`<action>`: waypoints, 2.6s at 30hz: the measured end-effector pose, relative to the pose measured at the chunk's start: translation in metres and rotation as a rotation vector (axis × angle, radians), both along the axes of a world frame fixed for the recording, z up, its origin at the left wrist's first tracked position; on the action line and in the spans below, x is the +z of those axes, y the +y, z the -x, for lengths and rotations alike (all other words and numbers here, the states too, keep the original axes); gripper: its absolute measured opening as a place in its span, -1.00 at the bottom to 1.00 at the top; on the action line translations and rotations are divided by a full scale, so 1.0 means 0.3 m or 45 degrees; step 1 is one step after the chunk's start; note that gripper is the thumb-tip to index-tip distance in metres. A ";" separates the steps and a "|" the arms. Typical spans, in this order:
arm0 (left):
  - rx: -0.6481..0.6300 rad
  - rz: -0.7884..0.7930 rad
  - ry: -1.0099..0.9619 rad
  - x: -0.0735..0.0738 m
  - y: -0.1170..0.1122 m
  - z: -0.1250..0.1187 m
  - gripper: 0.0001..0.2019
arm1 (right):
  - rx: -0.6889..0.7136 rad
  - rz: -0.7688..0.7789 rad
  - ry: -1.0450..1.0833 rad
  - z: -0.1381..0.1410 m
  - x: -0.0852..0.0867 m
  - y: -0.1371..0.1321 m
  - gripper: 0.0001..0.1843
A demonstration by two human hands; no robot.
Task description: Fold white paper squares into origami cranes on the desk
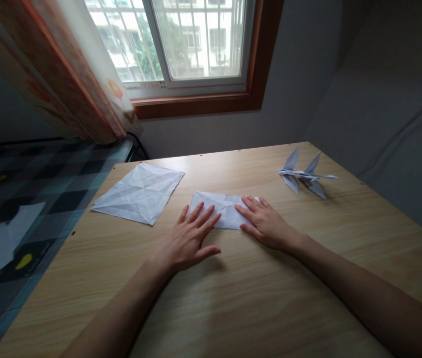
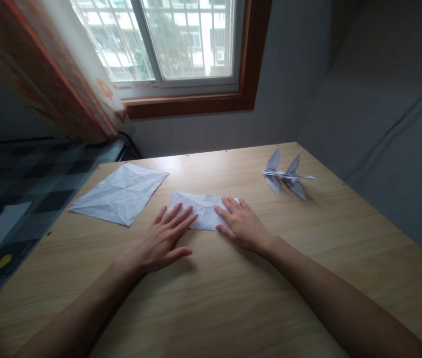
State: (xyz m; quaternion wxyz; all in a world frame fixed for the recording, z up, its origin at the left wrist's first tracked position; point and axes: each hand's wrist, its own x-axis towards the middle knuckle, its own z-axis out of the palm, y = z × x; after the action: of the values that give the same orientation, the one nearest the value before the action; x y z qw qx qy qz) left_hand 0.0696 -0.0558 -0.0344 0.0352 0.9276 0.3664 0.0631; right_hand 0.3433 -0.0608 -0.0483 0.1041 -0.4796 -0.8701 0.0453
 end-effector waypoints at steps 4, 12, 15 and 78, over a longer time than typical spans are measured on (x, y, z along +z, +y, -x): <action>0.093 -0.070 0.038 0.004 -0.011 -0.013 -0.14 | 0.069 0.029 -0.031 0.047 0.001 -0.044 -0.15; 0.105 0.060 0.096 -0.004 -0.011 -0.019 -0.10 | 0.166 -0.114 -0.010 0.132 0.004 -0.116 -0.20; 0.126 0.055 0.077 -0.014 -0.006 -0.016 -0.22 | 0.268 -0.218 -0.060 0.132 0.022 -0.115 -0.38; -0.316 -0.258 -0.373 0.011 -0.016 -0.023 -0.61 | 0.506 -0.263 0.588 0.019 -0.034 0.005 -0.82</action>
State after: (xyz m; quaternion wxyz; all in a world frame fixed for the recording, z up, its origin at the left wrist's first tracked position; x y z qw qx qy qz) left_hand 0.0766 -0.0607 -0.0309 0.0023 0.9453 0.2322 0.2291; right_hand 0.3375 -0.0594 -0.0586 0.3362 -0.2643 -0.9001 0.0837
